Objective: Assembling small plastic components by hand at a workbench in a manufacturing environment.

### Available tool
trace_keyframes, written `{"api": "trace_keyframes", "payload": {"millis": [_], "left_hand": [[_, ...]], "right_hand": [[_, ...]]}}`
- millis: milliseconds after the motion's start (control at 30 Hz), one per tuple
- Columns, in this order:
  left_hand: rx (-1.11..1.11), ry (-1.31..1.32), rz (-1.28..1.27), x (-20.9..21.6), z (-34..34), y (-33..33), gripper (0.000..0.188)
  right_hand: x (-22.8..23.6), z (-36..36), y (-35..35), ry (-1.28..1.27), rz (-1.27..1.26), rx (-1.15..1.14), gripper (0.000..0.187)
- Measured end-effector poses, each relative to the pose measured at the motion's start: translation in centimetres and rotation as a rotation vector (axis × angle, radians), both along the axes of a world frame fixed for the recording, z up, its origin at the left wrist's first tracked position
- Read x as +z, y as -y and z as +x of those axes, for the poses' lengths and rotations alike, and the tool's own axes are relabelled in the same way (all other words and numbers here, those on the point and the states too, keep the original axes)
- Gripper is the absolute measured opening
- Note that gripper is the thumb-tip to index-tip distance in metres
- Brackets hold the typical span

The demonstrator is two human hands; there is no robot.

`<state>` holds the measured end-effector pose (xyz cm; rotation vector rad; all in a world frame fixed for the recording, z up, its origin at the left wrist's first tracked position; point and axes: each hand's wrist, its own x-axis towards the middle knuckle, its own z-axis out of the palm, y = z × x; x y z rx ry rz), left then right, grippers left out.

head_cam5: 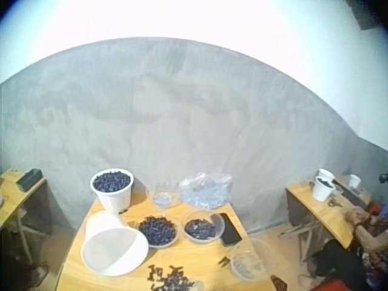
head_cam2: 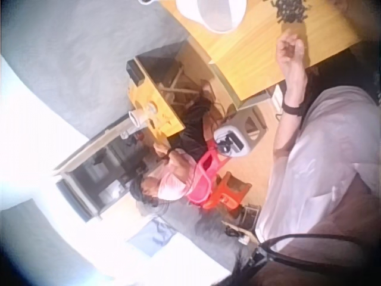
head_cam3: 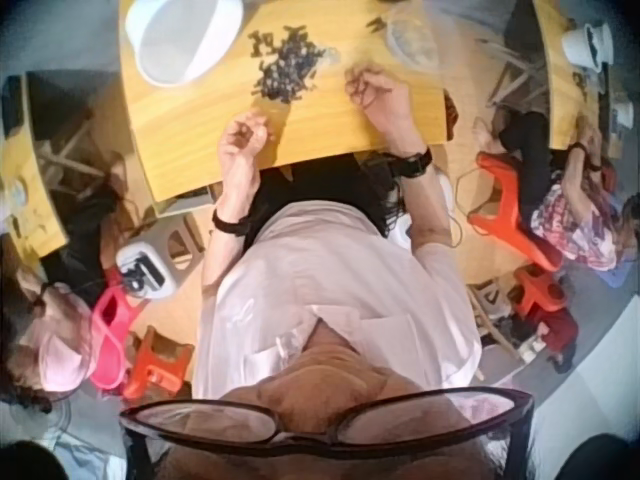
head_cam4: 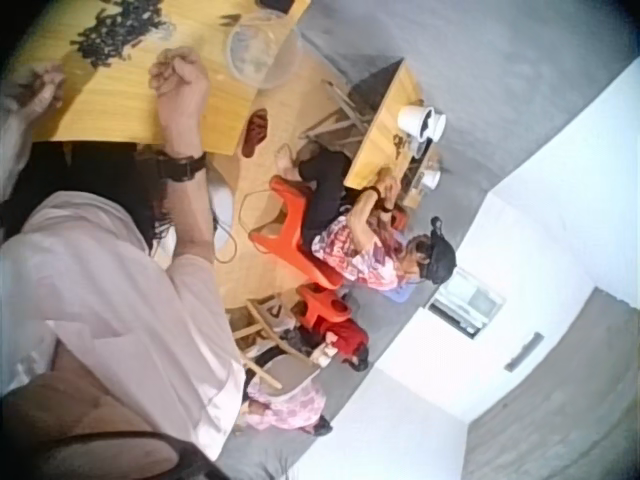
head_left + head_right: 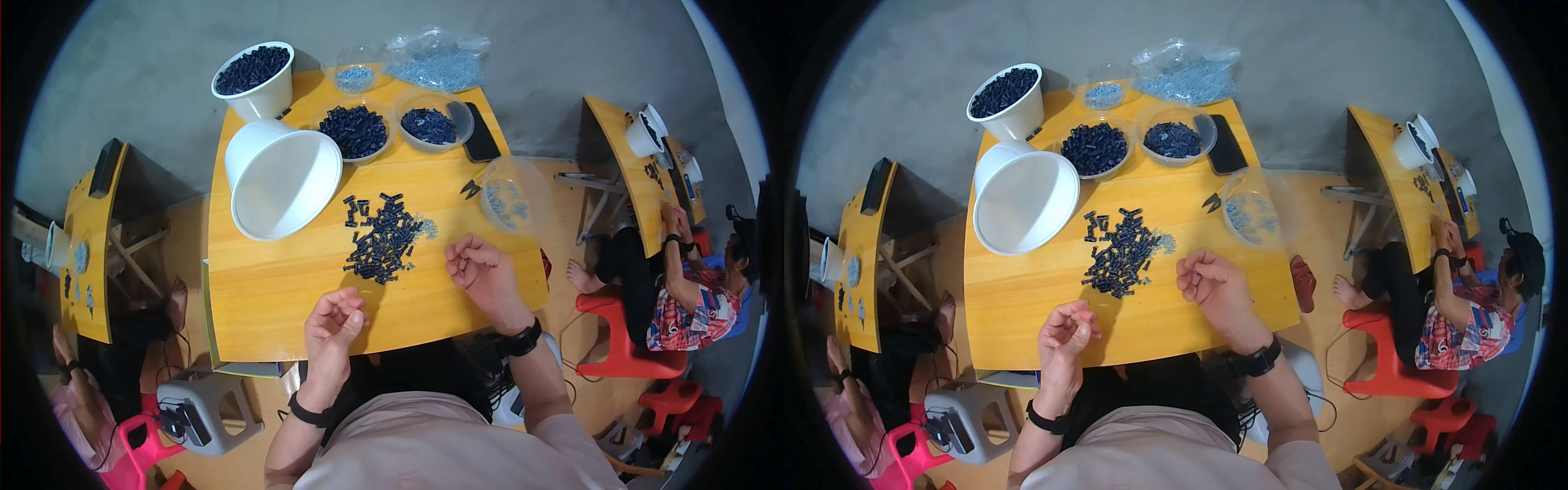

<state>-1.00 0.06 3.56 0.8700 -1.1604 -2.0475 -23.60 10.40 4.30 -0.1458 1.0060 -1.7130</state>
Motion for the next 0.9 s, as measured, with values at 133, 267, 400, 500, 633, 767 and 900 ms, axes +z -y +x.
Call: {"api": "trace_keyframes", "payload": {"millis": [133, 267, 400, 500, 633, 767, 900], "left_hand": [[0.03, 0.037, 0.006, -1.8, -0.5, 0.2, 0.024], [0.062, 0.054, 0.013, -2.6, -0.3, 0.1, 0.023], [0.045, 0.011, 0.023, -2.9, 0.0, 0.2, 0.024], [0.026, -0.022, 0.011, -3.1, 0.3, 0.2, 0.025], [0.016, -0.059, -0.008, -3.4, 0.2, 0.2, 0.023], [0.015, -0.054, 0.001, -3.3, 0.3, 0.3, 0.023], [0.007, -0.003, -0.029, -3.0, 0.0, 0.0, 0.023]], "right_hand": [[-0.1, 0.5, 2.2, -0.683, 0.228, 0.141, 0.002], [-1.2, 1.5, 4.1, -1.723, 0.385, 0.197, 0.002], [-1.6, 1.6, 4.7, -1.948, 0.351, 0.326, 0.003], [-1.7, 1.7, 5.1, -2.015, 0.318, 0.336, 0.007], [-2.1, 1.4, 5.2, -2.031, 0.298, 0.373, 0.008], [-0.3, 2.8, 4.8, -1.896, 0.22, 0.309, 0.007], [0.5, 5.9, 4.5, -1.774, 0.093, 0.369, 0.006]]}}
